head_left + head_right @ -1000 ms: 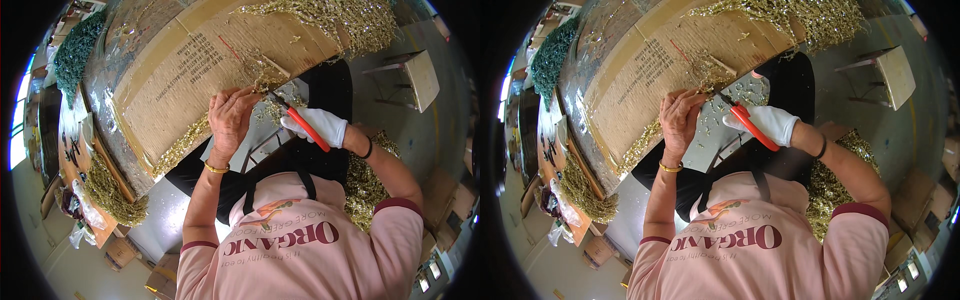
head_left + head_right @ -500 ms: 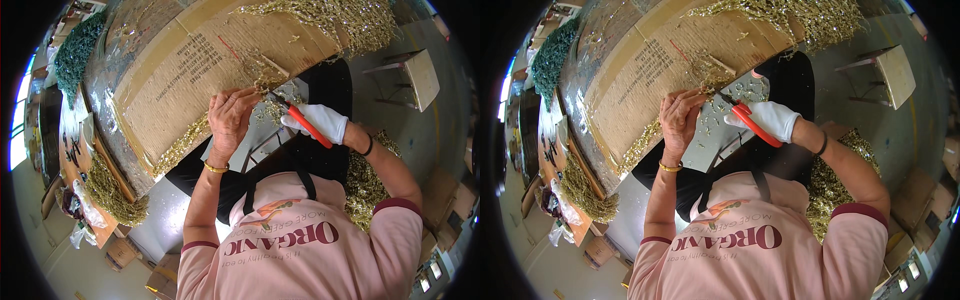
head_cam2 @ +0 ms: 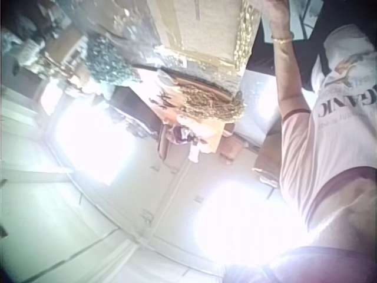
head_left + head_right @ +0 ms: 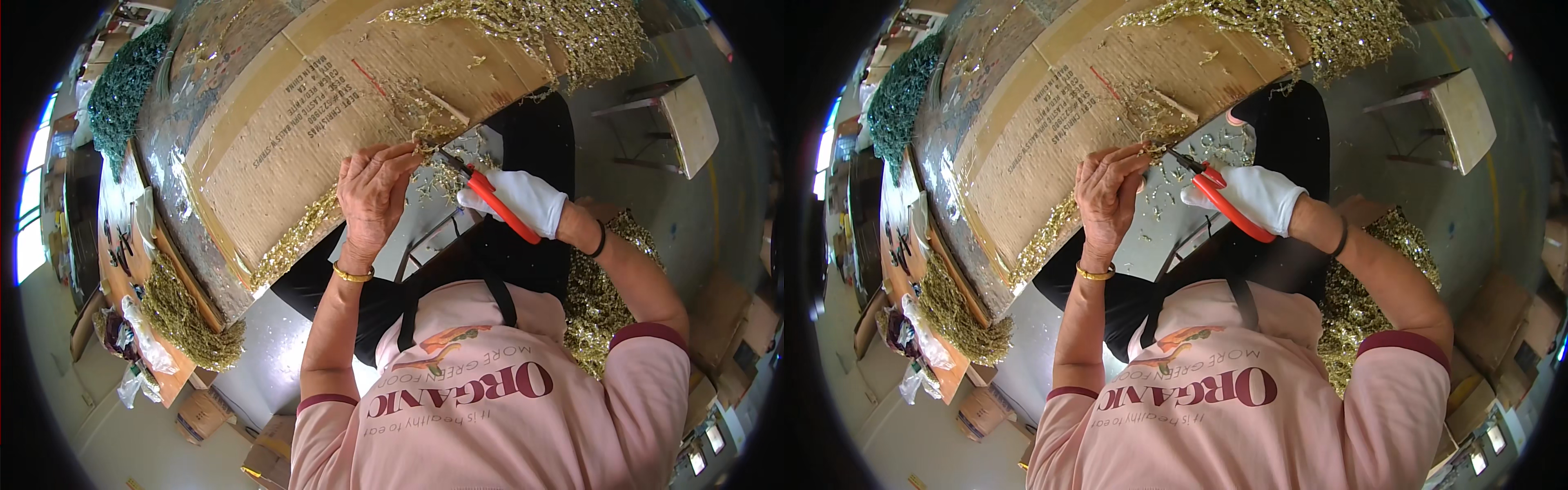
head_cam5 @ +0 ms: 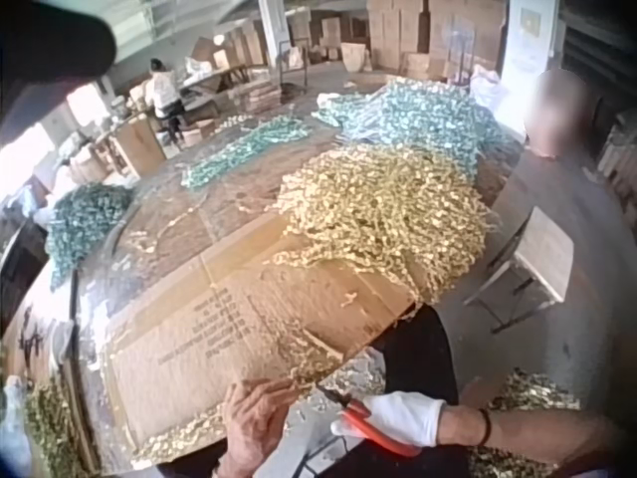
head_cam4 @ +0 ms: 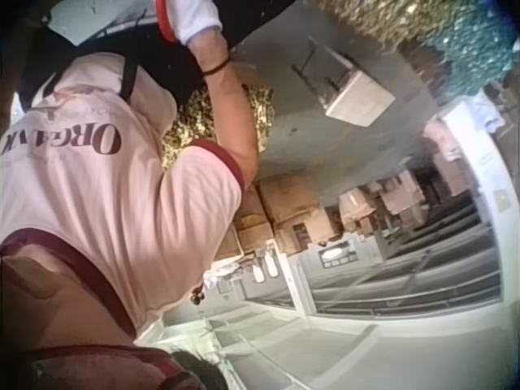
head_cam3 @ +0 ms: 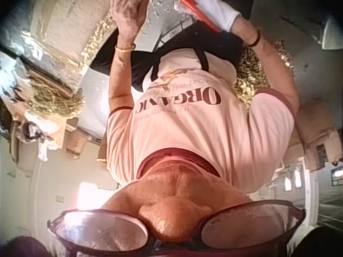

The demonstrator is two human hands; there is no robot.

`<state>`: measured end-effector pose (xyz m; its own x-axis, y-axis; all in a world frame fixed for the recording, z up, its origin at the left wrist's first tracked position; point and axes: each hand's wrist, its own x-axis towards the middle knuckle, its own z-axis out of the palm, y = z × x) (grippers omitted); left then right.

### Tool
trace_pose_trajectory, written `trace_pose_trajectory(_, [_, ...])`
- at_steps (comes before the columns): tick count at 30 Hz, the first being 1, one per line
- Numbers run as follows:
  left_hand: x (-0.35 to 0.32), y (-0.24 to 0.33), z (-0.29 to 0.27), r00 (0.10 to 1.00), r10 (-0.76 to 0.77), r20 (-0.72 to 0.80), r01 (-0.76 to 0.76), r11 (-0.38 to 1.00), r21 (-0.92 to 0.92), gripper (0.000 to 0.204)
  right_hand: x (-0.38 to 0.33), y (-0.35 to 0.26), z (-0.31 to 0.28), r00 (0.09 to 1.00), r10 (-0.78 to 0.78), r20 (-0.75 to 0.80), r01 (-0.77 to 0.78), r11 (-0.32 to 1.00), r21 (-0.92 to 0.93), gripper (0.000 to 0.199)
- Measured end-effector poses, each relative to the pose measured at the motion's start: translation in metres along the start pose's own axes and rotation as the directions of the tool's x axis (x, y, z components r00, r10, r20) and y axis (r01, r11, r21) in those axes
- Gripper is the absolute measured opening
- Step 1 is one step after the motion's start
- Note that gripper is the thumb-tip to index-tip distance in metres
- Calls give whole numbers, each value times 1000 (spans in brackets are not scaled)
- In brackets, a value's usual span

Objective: Cutting gold tinsel to length and packing it into plastic bags at a manufacturing workstation.

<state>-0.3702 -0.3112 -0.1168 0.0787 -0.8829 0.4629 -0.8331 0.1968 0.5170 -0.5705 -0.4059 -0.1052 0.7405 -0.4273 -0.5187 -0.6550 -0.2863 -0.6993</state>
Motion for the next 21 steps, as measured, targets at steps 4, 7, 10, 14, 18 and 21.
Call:
trace_pose_trajectory(4, [0, -1, 0, 1000, 2, 5, -2, 1000, -5, 19, -2, -4, -2, 999, -49, -14, 49, 999, -3, 45])
trace_pose_trajectory(7, [0, -2, 0, 999, 30, -14, -30, 999, 19, 24, -1, -5, -4, 999, -31, -18, 31, 999, -35, 44])
trace_pose_trajectory(10, [1, -2, 0, 999, 30, -19, -30, 999, 13, 24, -1, -5, -4, 999, -26, -37, 24, 998, -52, 42])
trace_pose_trajectory(14, [0, -2, -1, 999, 29, -22, -29, 1000, 12, 24, -3, -10, -4, 996, -57, -62, 54, 997, -54, 41])
trace_pose_trajectory(18, [-2, -3, 0, 999, 29, -14, -29, 999, 18, 24, -3, -2, 6, 990, -97, -100, 95, 995, -19, 44])
trace_pose_trajectory(21, [-1, -1, 2, 1000, 20, -8, -20, 1000, 3, 21, -9, -5, 10, 954, 232, 189, -299, 768, 566, 50])
